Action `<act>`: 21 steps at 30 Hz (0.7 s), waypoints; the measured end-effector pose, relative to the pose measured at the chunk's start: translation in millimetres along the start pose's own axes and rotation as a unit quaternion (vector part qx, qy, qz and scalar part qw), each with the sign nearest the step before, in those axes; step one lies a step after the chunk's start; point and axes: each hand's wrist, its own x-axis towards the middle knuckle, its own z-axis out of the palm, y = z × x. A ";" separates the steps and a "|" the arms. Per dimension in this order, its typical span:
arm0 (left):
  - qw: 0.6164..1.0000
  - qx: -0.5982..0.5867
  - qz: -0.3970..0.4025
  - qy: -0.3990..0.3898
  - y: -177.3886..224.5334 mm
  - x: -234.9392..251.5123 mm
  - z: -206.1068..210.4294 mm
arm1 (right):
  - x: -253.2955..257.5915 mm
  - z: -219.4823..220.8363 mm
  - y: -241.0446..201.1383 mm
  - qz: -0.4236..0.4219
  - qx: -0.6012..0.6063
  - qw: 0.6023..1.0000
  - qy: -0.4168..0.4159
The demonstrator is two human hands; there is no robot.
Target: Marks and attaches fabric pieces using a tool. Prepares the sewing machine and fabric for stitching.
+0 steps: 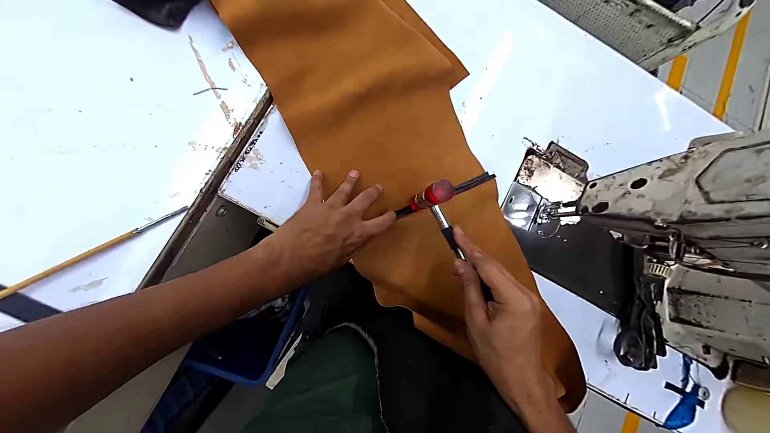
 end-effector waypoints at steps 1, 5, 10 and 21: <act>1.000 0.000 -0.002 -0.002 1.1 0.1 0.1 | -3.1 -2.1 -4.3 -0.021 0.024 0.999 0.027; 1.000 -0.005 0.005 -0.010 1.7 -0.2 -0.7 | -9.2 6.6 4.1 -0.023 0.007 1.000 -0.014; 1.000 -0.005 0.007 -0.027 1.1 -5.1 -1.2 | -10.6 17.0 5.2 -0.026 -0.004 0.999 -0.022; 1.000 0.029 0.003 -0.006 0.9 -26.1 5.5 | -6.9 11.7 3.6 -0.011 0.020 0.999 -0.025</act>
